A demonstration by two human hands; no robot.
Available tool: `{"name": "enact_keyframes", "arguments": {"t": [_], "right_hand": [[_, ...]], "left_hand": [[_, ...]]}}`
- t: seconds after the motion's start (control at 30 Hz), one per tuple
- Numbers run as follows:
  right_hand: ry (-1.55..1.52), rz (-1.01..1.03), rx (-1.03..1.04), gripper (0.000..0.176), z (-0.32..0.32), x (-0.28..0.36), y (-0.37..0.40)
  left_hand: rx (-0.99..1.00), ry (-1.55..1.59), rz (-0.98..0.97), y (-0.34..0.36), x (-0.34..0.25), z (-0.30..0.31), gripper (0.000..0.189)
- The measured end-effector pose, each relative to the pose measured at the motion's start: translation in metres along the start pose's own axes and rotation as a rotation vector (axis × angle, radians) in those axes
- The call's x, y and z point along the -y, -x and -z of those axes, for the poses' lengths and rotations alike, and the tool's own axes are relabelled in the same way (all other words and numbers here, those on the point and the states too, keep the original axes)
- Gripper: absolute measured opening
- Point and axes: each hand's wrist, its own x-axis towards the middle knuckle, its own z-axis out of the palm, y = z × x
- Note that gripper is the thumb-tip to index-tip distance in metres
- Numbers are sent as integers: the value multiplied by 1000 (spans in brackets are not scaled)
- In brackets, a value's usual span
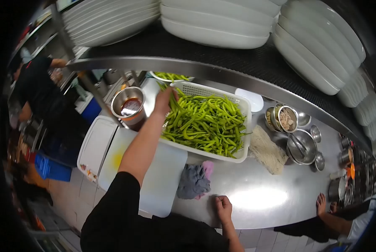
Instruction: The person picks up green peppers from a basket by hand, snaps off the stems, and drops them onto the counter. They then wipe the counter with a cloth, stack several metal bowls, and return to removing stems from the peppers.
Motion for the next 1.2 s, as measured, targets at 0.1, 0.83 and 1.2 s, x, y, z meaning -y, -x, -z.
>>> {"name": "enact_keyframes", "arguments": {"t": [0.1, 0.83, 1.2], "right_hand": [[-39, -67, -62, 18, -1, 1, 0], [-98, -203, -178, 16, -5, 18, -2], [-211, -193, -109, 10, -1, 12, -4]], "left_hand": [[-173, -123, -46, -122, 20, 28, 12], [-385, -723, -228, -205, 55, 91, 24], [-238, -1115, -229, -139, 64, 45, 27]]}}
